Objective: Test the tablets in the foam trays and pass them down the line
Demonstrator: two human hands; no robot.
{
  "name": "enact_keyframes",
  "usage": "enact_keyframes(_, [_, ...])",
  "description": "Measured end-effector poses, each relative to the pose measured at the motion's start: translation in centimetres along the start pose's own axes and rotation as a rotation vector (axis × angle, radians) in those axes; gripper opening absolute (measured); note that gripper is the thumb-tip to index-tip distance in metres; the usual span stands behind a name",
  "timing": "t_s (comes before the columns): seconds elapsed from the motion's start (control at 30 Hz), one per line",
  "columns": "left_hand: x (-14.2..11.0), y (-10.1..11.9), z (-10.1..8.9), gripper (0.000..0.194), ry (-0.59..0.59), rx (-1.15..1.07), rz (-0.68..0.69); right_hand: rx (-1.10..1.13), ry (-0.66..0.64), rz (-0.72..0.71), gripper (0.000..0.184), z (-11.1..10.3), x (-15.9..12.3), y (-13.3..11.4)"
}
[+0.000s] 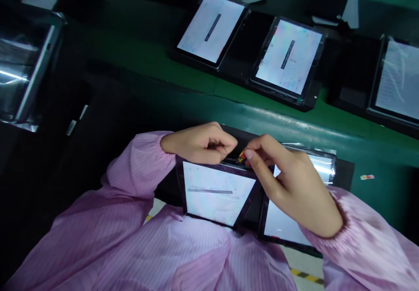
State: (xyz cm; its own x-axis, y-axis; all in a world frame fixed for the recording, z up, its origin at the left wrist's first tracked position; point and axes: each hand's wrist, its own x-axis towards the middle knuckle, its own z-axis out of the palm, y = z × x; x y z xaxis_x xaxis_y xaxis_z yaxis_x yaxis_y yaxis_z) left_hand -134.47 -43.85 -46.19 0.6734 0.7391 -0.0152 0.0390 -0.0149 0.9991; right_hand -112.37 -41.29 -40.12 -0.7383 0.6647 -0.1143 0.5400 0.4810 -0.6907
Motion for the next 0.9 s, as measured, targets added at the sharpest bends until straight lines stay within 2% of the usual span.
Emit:
enact_keyframes(0.13, [-3.2, 0.1, 0.2, 0.015, 0.194, -0.178, -0.133, 0.045, -0.079, -0.036, 0.014, 1.1, 1.3, -0.8])
enact_keyframes(0.23, [-5.1, 0.0, 1.8, 0.016, 0.478, -0.224, -0.148, 0.071, -0.132, -0.084, 0.017, 2.2, 2.3, -1.5])
enact_keyframes(0.33, [-5.5, -0.6, 3.7, 0.021, 0.741, -0.236, -0.119, 0.063, -0.127, -0.145, 0.015, 3.1, 3.1, -1.9])
enact_keyframes(0.4, [-5.3, -0.9, 4.5, 0.024, 0.846, -0.243, -0.102, 0.048, -0.114, -0.172, 0.013, 3.5, 3.3, -1.9])
enact_keyframes(0.47, [-5.0, -1.2, 4.9, 0.024, 0.892, -0.254, -0.094, 0.037, -0.111, -0.183, 0.011, 3.7, 3.4, -1.8])
enact_keyframes(0.63, [-4.6, -1.5, 5.0, 0.023, 0.917, -0.282, -0.112, 0.024, -0.113, -0.216, 0.010, 3.9, 3.5, -1.7])
enact_keyframes(0.9, [-4.6, -1.8, 5.1, 0.023, 0.951, -0.335, -0.109, 0.018, -0.215, -0.276, 0.014, 4.0, 3.8, -1.9])
